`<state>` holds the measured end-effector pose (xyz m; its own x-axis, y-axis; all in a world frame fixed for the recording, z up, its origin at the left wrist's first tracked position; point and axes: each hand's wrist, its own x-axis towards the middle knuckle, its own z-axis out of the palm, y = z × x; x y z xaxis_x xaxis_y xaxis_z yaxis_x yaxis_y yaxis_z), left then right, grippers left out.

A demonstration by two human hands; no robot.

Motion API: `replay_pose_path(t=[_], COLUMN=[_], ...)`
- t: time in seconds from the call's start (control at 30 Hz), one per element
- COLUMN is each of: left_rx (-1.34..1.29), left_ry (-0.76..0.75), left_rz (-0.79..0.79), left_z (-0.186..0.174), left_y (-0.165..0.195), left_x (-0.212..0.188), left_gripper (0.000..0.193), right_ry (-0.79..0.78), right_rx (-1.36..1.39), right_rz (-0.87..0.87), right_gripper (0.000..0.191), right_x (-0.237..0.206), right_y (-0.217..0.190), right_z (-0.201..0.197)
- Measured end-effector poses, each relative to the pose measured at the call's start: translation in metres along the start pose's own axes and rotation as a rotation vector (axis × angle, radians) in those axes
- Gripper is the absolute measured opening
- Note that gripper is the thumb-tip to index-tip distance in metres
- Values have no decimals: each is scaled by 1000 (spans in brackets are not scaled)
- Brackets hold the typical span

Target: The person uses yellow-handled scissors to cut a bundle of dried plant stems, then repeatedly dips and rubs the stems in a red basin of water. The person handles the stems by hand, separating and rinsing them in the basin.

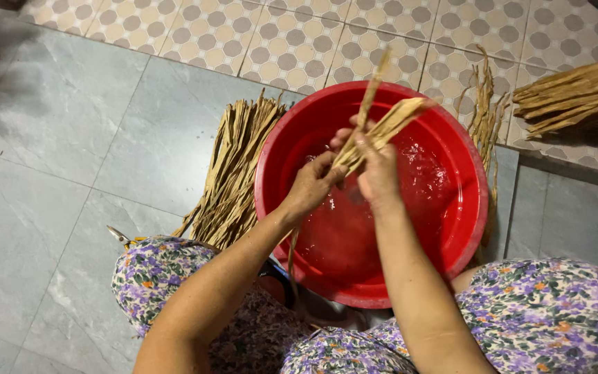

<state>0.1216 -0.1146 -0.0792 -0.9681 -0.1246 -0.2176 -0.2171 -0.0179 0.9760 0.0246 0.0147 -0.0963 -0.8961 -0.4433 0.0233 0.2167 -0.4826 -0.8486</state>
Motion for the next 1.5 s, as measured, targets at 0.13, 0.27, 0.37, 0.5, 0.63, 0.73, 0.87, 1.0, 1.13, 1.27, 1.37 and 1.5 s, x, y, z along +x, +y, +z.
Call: replay_pose_path(t=[0.13,0.27,0.37,0.5,0.63,0.73,0.87,1.0,1.13,1.27,1.37,1.5], left_rx=[-143,-116,-194,-298,-372,31,-179,-258,-132,-87,-63,140], left_ry=[37,-39,-95,-137,-119,-173,-269,-334,-351,-103,-43,-118], left_rz=[49,15,-9,-25,-23,-106,-244,-293,-93,-16,20,-84], left_z=[10,15,7,-2,-2,-4,-11,-12,-1,-1,-8,0], left_y=[-7,-7,-5,-7,-13,-11,5,17,6,-13,-23,-30], left_x=[-3,-11,-12,-4,0,-6,-13,-16,-18,-3,5,1], left_gripper=[26,27,21,12,24,29,27,29,36,36,37,42], right_ry=[127,157,26,-101,-53,-27,-31,-95,20,-37,-93,16], right_rx=[31,190,235,77,134,213,197,19,132,255,142,116], right_rz=[48,7,-24,3,-8,-15,27,-25,-7,70,132,174], right_gripper=[28,32,37,41,37,35,39,43,33,37,45,41], right_x=[9,15,9,1,-1,2,2,-1,-1,-5,-11,-3], right_y=[3,-15,-21,-19,-24,-40,-48,-29,-20,-16,5,33], right_z=[-14,-38,-32,-8,0,-7,-12,-6,-2,12,26,-3])
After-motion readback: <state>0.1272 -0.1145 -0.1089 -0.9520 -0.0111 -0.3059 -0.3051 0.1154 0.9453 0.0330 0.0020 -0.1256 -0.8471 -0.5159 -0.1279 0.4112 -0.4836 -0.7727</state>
